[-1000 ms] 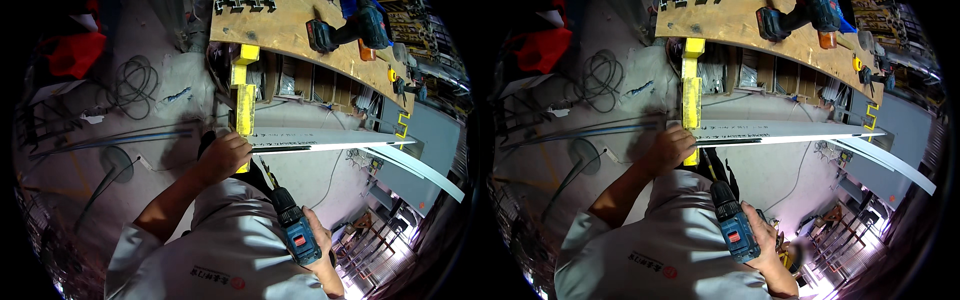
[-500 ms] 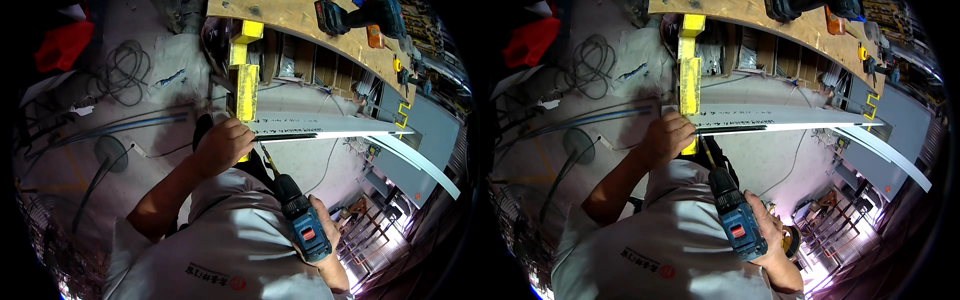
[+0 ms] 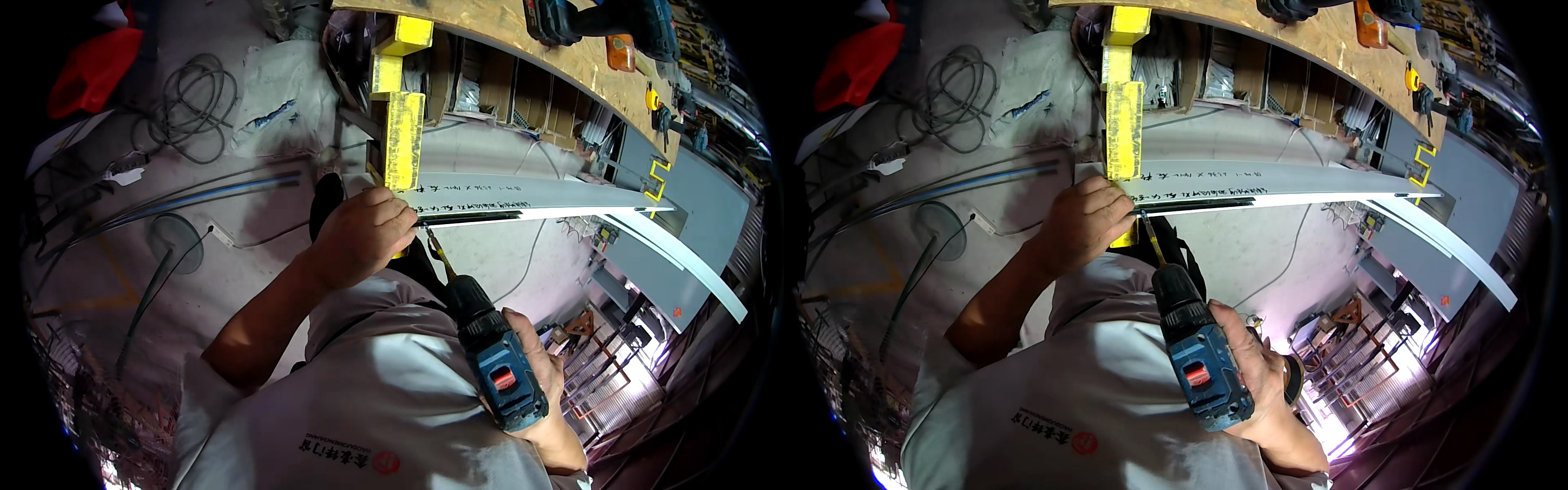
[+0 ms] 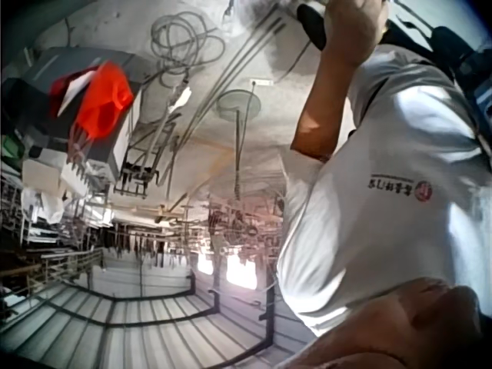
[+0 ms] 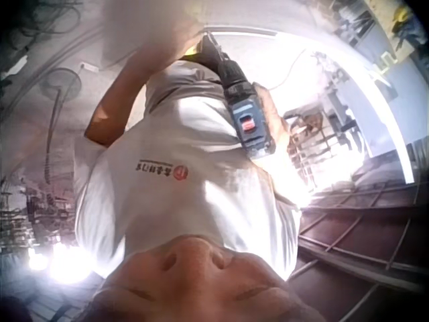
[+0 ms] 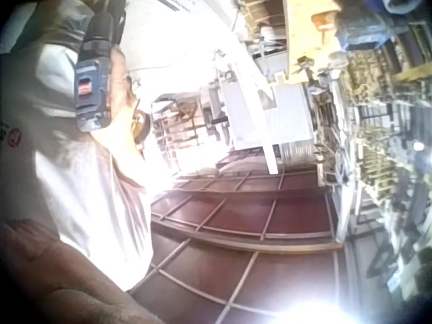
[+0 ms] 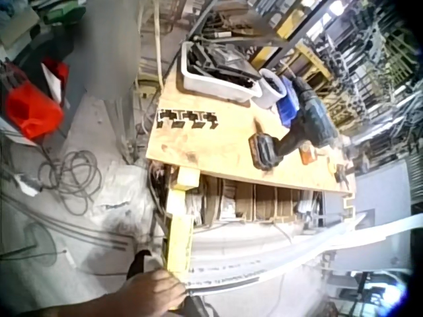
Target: The person assembles a metal frame by aligning a bracket with a long metal profile and driving screws into the pre-marked locations using a power drill.
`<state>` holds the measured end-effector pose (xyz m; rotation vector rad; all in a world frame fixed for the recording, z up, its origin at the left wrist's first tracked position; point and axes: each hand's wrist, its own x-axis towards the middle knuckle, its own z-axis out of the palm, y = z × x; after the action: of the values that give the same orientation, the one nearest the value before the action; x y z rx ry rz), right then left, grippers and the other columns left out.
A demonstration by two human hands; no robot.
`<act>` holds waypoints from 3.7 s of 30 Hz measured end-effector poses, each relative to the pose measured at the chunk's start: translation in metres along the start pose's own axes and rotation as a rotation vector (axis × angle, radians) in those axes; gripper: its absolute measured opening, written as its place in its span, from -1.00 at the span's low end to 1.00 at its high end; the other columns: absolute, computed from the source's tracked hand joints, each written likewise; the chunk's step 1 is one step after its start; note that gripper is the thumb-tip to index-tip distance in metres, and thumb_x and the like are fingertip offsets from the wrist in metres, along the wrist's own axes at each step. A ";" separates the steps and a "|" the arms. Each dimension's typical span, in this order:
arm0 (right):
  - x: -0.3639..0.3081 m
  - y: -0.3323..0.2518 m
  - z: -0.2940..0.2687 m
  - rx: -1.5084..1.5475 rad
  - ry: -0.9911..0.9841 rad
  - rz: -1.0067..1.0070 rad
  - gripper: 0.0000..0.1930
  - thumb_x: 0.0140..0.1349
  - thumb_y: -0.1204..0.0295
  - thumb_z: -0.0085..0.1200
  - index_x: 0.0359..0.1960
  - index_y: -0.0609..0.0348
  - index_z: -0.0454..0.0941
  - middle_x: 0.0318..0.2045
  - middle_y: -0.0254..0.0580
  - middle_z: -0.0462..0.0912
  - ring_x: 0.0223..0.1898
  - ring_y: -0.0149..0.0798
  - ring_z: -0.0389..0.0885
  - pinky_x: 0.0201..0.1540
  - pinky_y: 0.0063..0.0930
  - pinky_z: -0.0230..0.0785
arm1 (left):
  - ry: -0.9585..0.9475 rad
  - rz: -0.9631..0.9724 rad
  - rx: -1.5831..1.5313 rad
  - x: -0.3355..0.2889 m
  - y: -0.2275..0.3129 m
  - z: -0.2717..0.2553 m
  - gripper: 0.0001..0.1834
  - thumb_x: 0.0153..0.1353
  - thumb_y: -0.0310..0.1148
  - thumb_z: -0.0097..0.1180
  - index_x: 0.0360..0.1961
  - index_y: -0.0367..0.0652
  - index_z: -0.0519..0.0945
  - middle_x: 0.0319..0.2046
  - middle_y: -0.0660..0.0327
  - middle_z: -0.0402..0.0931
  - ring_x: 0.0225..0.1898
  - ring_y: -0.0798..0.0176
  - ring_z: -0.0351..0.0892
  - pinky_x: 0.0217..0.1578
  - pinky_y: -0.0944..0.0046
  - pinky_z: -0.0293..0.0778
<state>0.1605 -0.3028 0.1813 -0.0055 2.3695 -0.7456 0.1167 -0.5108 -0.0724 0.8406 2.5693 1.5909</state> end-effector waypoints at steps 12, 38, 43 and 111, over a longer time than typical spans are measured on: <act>0.006 0.000 -0.009 0.282 -0.204 0.157 -0.13 0.07 0.53 0.43 0.46 0.37 0.28 -0.09 0.03 0.75 -0.22 -0.14 0.80 -0.10 -0.38 0.61 | -0.001 0.022 0.064 0.000 0.002 0.000 -0.73 0.05 -0.42 0.42 -0.19 -0.21 0.71 -0.27 0.25 0.64 -0.20 0.21 0.59 -0.13 0.26 0.62; 0.031 -0.004 -0.029 0.128 -0.336 0.006 -0.07 0.04 0.52 0.48 0.49 0.29 0.28 -0.35 -0.07 0.73 -0.47 -0.21 0.73 -0.36 -0.37 0.61 | 0.066 0.077 -0.099 -0.001 -0.002 0.004 -0.52 -0.16 -0.61 0.53 -0.16 -0.40 0.59 -0.24 0.05 0.60 -0.26 0.06 0.63 -0.23 0.11 0.67; 0.048 -0.011 -0.035 0.164 -0.360 -0.034 -0.05 0.04 0.49 0.46 0.50 0.33 0.25 -0.37 -0.07 0.71 -0.47 -0.17 0.73 -0.35 -0.34 0.61 | 0.068 0.070 -0.117 0.001 -0.002 0.005 -0.54 -0.16 -0.63 0.52 -0.19 -0.42 0.59 -0.26 0.03 0.59 -0.29 0.05 0.62 -0.28 0.09 0.67; 0.263 0.401 -0.337 0.938 1.021 -0.554 -0.56 0.30 0.56 0.32 0.19 0.23 0.50 0.02 -0.24 0.68 -0.02 -0.33 0.68 0.08 -0.37 0.56 | -0.083 -0.368 0.660 0.158 0.171 0.063 -0.85 0.02 -0.49 0.37 -0.36 -0.26 0.67 -0.40 -0.02 0.54 -0.38 -0.16 0.55 -0.34 -0.05 0.44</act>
<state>-0.1727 0.1565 0.0343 0.1529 2.6081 -2.5529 0.0732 -0.3305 0.0820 0.3765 2.9780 0.6000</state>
